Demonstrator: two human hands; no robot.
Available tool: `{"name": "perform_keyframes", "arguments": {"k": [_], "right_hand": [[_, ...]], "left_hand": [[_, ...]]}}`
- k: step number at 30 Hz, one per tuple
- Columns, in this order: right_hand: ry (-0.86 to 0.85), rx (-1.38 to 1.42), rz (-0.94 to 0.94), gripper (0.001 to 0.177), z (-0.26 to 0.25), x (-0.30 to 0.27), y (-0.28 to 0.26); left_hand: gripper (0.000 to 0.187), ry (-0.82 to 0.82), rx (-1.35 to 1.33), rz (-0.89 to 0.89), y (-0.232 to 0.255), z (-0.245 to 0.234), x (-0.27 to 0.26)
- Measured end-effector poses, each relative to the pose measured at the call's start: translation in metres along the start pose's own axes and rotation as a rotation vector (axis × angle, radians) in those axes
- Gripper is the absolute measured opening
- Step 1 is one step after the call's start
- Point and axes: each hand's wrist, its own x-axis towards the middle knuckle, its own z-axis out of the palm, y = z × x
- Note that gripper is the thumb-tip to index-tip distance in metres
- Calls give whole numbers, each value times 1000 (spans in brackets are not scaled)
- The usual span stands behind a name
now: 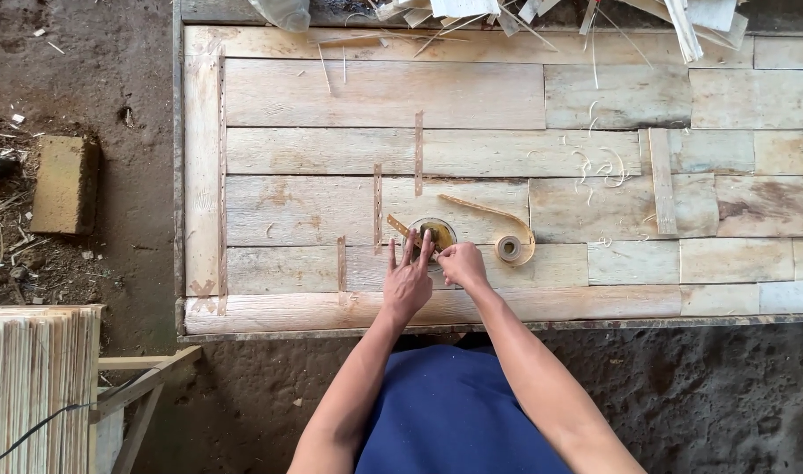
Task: The person repeatedly dips thin wooden strips into a small container of adhesive and places them onto a wooden workbench. They handle the strips one at a time, arranging them in a pattern on the surface.
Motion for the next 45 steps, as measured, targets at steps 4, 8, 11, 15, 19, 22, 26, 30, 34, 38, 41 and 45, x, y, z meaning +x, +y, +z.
{"name": "perform_keyframes", "arguments": {"k": [4, 8, 11, 15, 19, 22, 26, 30, 34, 38, 41, 45], "right_hand": [[-11, 19, -4, 30, -5, -5, 5], [-19, 55, -8, 29, -15, -18, 3], [-32, 74, -20, 28, -21, -24, 5], [-41, 120, -33, 28, -26, -30, 9], [-42, 133, -46, 28, -33, -37, 13], [-55, 163, -45, 29, -40, -44, 17], [-75, 221, -76, 26, -51, -58, 15], [-100, 215, -89, 26, -65, -78, 11], [-89, 234, -95, 25, -77, -87, 15], [-83, 326, -122, 28, -104, -115, 5], [-16, 306, -137, 29, -140, -142, -9], [48, 272, -165, 32, -176, -162, -21]], "left_hand": [[98, -8, 0, -9, 1, -4, -2], [97, -5, 21, -13, 6, -12, -4], [96, -16, 12, -23, 10, -21, -6], [93, -13, 5, -25, 15, -28, -8], [93, -18, 28, -21, 12, -21, -7], [92, -18, 23, -20, 12, -21, -7], [93, -13, 14, -12, 8, -17, -6], [94, 7, 37, 1, 5, -6, -4], [94, -4, 3, -6, 6, -10, -5], [96, 123, 25, 24, -6, 19, 3], [71, 314, 66, 102, -16, 50, 9], [23, 585, 120, 221, -25, 70, 19]]}}
